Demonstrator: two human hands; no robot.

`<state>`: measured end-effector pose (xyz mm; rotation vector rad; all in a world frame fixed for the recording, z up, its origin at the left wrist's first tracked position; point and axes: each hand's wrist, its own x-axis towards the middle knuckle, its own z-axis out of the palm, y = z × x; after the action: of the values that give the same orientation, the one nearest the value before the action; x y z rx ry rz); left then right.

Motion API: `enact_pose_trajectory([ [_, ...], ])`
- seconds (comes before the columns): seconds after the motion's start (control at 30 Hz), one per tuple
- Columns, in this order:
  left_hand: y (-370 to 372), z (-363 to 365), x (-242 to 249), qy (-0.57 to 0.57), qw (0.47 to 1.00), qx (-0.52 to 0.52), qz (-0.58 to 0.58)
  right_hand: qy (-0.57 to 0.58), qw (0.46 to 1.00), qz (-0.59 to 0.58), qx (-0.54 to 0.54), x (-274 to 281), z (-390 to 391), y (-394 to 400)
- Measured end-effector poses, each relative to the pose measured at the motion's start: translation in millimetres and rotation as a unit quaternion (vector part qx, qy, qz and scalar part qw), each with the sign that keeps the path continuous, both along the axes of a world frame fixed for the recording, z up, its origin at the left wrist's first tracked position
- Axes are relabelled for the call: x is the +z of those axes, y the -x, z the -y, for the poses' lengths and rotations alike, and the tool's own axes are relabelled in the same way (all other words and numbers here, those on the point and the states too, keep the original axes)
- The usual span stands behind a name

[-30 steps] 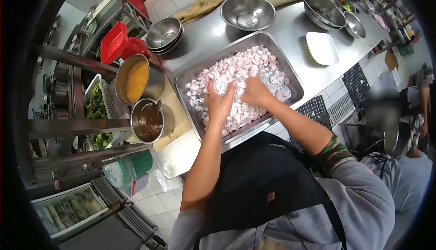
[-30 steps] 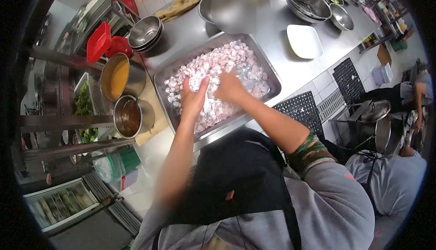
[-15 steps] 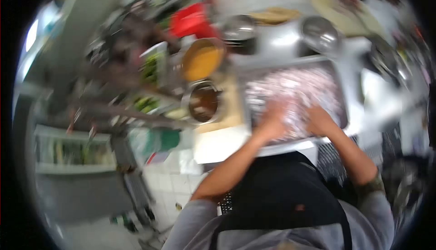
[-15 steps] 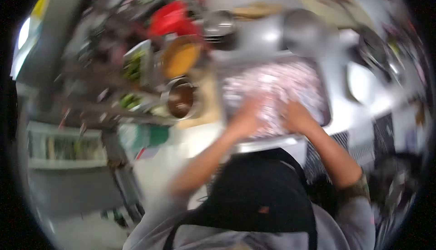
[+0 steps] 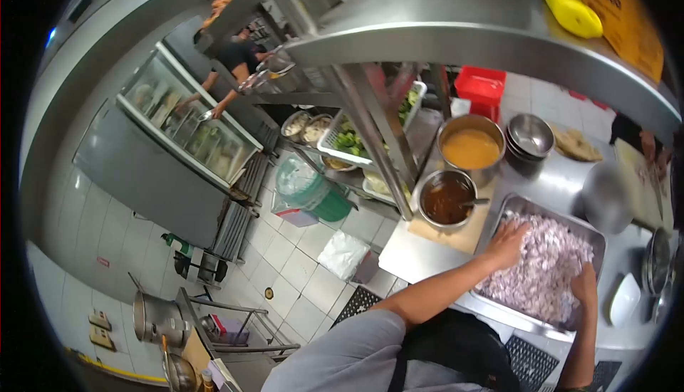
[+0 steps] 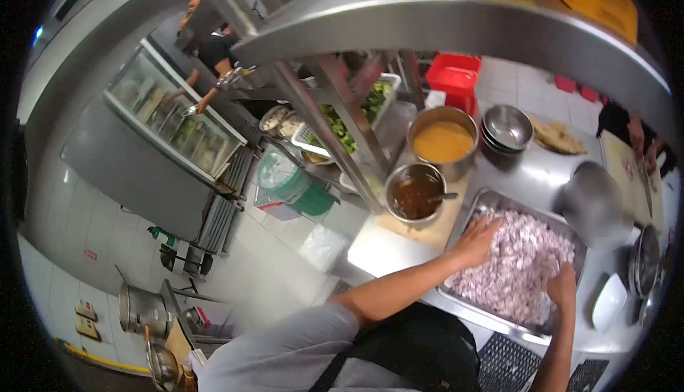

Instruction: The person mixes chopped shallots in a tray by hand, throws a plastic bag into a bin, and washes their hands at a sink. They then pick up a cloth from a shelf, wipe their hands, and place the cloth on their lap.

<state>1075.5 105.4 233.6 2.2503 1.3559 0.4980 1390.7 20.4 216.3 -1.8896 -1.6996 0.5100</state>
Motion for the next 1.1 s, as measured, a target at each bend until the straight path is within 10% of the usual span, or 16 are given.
enact_pose_trajectory([
  [0.23, -34.2, 15.7, -1.0, 0.133, 0.991, 0.017, -0.002, -0.009, 0.971, 0.237, -0.024, -149.3, -13.7, 8.6],
  [0.47, -53.5, -3.5, -50.6, 0.162, 0.956, -0.053, 0.239, -0.034, 0.996, -0.072, -0.029, -43.6, -8.9, 82.7],
  [0.63, -18.7, -15.3, -17.5, 0.192, 0.974, -0.038, 0.116, 0.056, 0.996, -0.037, -0.066, 19.8, 6.7, 40.0],
  [0.77, -12.9, 7.1, -25.9, 0.19, 0.977, 0.096, -0.012, 0.043, 0.99, -0.136, -0.008, -2.1, 18.3, 27.0],
  [1.1, -54.6, 12.4, -31.3, 0.16, 0.945, 0.006, 0.285, -0.008, 0.965, -0.261, -0.013, -32.6, -7.3, 113.8],
])
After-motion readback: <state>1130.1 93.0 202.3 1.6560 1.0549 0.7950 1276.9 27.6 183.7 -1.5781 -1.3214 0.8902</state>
